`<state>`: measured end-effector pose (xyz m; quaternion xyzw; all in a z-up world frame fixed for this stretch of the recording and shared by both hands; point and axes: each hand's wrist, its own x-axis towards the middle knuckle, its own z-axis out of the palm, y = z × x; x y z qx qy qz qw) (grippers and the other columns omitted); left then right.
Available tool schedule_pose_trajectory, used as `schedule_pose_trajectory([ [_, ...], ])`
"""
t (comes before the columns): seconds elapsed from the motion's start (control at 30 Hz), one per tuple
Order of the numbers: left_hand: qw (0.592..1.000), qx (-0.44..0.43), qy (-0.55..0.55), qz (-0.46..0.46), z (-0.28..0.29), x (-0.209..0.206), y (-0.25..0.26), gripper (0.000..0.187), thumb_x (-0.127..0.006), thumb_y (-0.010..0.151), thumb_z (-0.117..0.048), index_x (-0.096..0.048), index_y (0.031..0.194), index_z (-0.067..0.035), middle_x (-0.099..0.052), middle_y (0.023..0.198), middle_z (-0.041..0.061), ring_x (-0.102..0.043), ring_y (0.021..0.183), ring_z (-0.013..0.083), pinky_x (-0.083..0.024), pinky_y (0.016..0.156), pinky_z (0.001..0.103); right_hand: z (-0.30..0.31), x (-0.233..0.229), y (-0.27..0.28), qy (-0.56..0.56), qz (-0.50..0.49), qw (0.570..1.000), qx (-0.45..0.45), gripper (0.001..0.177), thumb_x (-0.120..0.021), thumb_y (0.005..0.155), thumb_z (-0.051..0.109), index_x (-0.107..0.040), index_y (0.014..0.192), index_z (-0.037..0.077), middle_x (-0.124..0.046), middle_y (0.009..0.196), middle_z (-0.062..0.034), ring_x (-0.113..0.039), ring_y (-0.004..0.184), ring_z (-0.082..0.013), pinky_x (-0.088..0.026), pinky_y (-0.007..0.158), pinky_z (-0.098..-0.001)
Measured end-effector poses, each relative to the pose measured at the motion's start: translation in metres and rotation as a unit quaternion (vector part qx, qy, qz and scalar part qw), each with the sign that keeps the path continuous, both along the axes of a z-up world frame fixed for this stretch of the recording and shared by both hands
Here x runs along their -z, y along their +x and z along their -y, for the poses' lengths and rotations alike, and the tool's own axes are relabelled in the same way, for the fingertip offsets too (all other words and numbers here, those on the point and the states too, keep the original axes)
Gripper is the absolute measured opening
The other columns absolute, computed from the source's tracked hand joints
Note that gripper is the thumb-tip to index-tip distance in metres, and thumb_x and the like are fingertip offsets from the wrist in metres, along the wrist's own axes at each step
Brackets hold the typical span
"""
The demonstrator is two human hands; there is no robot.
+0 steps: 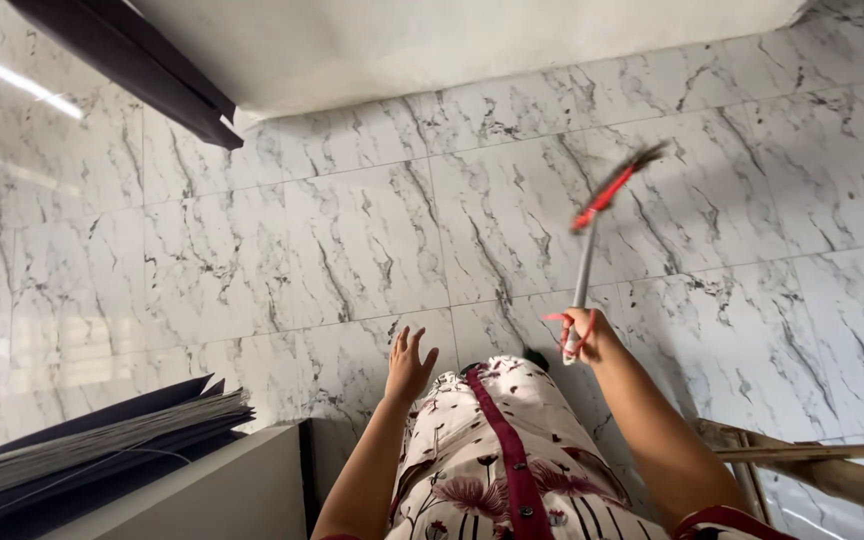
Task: Sweeping a tiled floor using a broom.
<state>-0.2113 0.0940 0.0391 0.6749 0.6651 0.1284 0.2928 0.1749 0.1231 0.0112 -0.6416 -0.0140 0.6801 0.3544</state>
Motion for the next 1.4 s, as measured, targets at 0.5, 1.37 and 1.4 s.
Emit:
schedule_pose_trajectory([
  [0.5,1.000,-0.008,-0.007,-0.017,-0.074,0.001,0.000,0.064,-0.067,0.093,-0.033,-0.044,0.151,-0.019,-0.030,0.164,0.018,-0.026,0.152,0.0398,-0.025,0.121,0.052,-0.079,0.005,-0.013,-0.034,-0.099,0.959,-0.262,0.019,-0.067,0.095,0.010,-0.066,0.088,-0.008,-0.057,0.066,-0.0039,-0.047,0.045,-0.0112,-0.041,0.039,-0.0290],
  [1.37,0.995,0.086,0.023,-0.050,-0.315,-0.048,0.048,0.098,-0.068,0.089,-0.020,-0.005,0.165,-0.022,-0.012,0.169,0.021,-0.017,0.155,0.0390,-0.017,0.126,0.052,-0.291,-0.023,-0.016,0.016,-0.029,0.964,-0.263,0.016,-0.070,0.093,0.011,-0.066,0.085,-0.003,-0.060,0.070,-0.0061,-0.052,0.048,-0.0127,-0.043,0.040,-0.0307],
  [1.4,0.993,0.100,0.013,-0.063,-0.325,-0.047,0.039,0.098,-0.068,0.089,-0.020,-0.006,0.165,-0.022,-0.011,0.170,0.020,-0.015,0.156,0.0393,-0.017,0.126,0.052,-0.298,-0.037,-0.042,-0.005,0.028,0.951,-0.309,0.017,-0.070,0.092,0.011,-0.065,0.085,-0.003,-0.062,0.070,-0.0074,-0.052,0.048,-0.0135,-0.046,0.042,-0.0313],
])
